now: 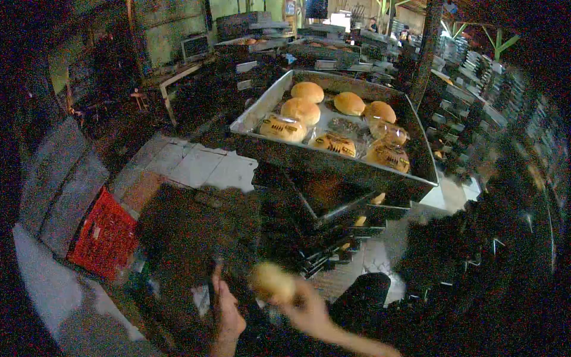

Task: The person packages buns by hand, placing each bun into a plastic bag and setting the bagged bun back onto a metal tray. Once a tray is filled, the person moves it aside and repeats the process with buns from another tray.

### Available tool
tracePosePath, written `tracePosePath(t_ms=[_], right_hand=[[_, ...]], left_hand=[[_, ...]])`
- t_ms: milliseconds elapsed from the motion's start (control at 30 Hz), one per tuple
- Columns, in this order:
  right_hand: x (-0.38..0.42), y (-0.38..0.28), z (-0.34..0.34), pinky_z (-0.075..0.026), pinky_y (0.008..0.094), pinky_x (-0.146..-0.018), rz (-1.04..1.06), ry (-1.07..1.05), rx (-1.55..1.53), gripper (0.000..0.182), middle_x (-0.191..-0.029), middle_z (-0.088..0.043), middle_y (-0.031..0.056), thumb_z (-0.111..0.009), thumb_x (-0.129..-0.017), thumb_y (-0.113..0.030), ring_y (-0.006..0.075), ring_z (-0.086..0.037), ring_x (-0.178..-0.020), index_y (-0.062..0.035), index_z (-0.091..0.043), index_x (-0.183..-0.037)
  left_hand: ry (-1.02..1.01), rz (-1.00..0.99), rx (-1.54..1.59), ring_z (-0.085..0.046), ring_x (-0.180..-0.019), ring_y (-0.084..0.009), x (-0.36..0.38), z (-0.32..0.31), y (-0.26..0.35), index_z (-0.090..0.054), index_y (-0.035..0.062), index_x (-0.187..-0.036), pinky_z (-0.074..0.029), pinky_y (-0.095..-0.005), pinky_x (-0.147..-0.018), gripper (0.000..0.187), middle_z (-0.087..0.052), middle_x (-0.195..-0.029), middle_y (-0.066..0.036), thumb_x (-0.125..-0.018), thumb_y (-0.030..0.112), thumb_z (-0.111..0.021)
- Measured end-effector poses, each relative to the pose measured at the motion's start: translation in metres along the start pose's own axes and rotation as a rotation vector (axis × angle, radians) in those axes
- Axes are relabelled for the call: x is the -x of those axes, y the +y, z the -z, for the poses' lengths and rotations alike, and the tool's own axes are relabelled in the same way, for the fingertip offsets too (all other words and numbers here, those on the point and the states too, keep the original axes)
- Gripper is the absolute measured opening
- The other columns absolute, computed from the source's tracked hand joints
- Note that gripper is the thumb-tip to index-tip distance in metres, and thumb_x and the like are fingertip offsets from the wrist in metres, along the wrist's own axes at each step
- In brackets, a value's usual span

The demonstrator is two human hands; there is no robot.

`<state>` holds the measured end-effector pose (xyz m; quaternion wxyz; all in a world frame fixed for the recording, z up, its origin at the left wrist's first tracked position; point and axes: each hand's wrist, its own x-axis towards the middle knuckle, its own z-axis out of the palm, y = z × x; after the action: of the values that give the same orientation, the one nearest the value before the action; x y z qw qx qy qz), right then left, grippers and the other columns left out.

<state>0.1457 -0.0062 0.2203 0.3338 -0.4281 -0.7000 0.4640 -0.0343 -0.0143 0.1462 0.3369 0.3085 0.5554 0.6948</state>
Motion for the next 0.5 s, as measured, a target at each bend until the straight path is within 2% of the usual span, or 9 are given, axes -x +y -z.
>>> tracePosePath(t_ms=[33,100,133,200,233,267,400,433,500], right_hand=[[0.006,-0.004,-0.023,-0.034,0.0346,-0.090,0.093,-0.112,0.045,0.063,-0.116,-0.043,0.0189,-0.064,-0.071,-0.028,0.0248,-0.043,-0.108,0.0005,-0.034,-0.119],[0.012,-0.026,-0.053,-0.023,0.0386,-0.097,0.396,-0.099,0.058,0.075,-0.129,-0.025,0.0219,-0.064,-0.072,-0.029,0.0314,-0.024,-0.121,-0.0002,-0.021,-0.126],[0.008,-0.021,-0.051,-0.023,0.0386,-0.097,0.410,-0.095,0.066,0.075,-0.129,-0.025,0.0219,-0.064,-0.072,-0.029,0.0314,-0.024,-0.121,-0.0002,-0.021,-0.126],[-0.005,-0.008,-0.047,-0.018,0.0408,-0.099,0.466,-0.107,-0.034,0.083,-0.132,-0.013,0.0231,-0.063,-0.071,-0.031,0.0355,-0.012,-0.124,0.0000,-0.011,-0.128],[0.001,-0.001,-0.052,-0.025,0.0385,-0.095,0.287,-0.071,-0.556,0.083,-0.133,-0.008,0.0204,-0.064,-0.067,-0.042,0.0327,-0.018,-0.122,-0.0011,-0.024,-0.126],[0.003,0.010,-0.053,-0.025,0.0385,-0.095,0.298,-0.069,-0.547,0.083,-0.133,-0.008,0.0204,-0.064,-0.067,-0.042,0.0327,-0.018,-0.122,-0.0011,-0.024,-0.126],[0.000,0.040,-0.047,-0.025,0.0370,-0.096,0.604,-0.037,-0.087,0.078,-0.133,-0.012,0.0180,-0.062,-0.071,-0.038,0.0326,-0.023,-0.120,-0.0009,-0.023,-0.127],[0.003,0.035,-0.052,-0.026,0.0351,-0.095,0.445,-0.210,0.341,0.067,-0.130,-0.019,0.0152,-0.061,-0.074,-0.027,0.0298,-0.026,-0.118,-0.0013,-0.026,-0.125],[0.002,-0.014,-0.048,-0.031,0.0470,-0.088,0.474,-0.128,0.498,0.041,-0.114,-0.040,0.0231,-0.056,-0.069,-0.023,0.0375,-0.034,-0.108,0.0035,-0.051,-0.099]], left_hand=[[-0.021,0.196,0.001,-0.035,-0.113,-0.0312,-0.007,0.001,-0.010,-0.029,0.0096,-0.125,-0.037,-0.0462,-0.086,0.059,-0.033,-0.127,-0.008,-0.081,0.048,-0.039],[-0.297,0.415,0.602,-0.047,-0.097,-0.0313,-0.022,-0.003,-0.004,-0.024,0.0131,-0.125,-0.043,-0.0428,-0.078,0.051,-0.037,-0.120,-0.012,-0.085,0.041,-0.037],[-0.428,0.558,0.836,-0.053,-0.089,-0.0322,-0.022,-0.008,0.006,-0.021,0.0149,-0.126,-0.047,-0.0423,-0.074,0.048,-0.039,-0.118,-0.015,-0.086,0.038,-0.036],[-0.511,0.628,0.944,-0.052,-0.090,-0.0330,-0.008,-0.016,0.011,-0.022,0.0146,-0.125,-0.046,-0.0434,-0.074,0.051,-0.039,-0.117,-0.015,-0.084,0.040,-0.038],[-0.518,0.620,0.952,-0.051,-0.090,-0.0334,0.001,-0.018,0.008,-0.023,0.0144,-0.125,-0.046,-0.0440,-0.074,0.052,-0.039,-0.116,-0.016,-0.083,0.041,-0.038],[-0.516,0.617,0.966,-0.051,-0.091,-0.0338,0.005,-0.016,0.008,-0.023,0.0143,-0.124,-0.046,-0.0446,-0.074,0.053,-0.039,-0.116,-0.016,-0.082,0.043,-0.039],[-0.434,0.659,1.034,-0.049,-0.093,-0.0354,-0.003,-0.007,-0.008,-0.025,0.0136,-0.123,-0.045,-0.0468,-0.075,0.058,-0.040,-0.113,-0.018,-0.078,0.048,-0.042],[-0.418,0.679,1.053,-0.048,-0.093,-0.0358,-0.007,-0.007,-0.013,-0.025,0.0135,-0.122,-0.044,-0.0474,-0.075,0.060,-0.040,-0.113,-0.018,-0.077,0.049,-0.043],[-0.391,0.722,1.086,-0.047,-0.094,-0.0365,-0.012,-0.006,-0.028,-0.026,0.0131,-0.121,-0.044,-0.0486,-0.076,0.062,-0.040,-0.112,-0.019,-0.075,0.051,-0.044]])
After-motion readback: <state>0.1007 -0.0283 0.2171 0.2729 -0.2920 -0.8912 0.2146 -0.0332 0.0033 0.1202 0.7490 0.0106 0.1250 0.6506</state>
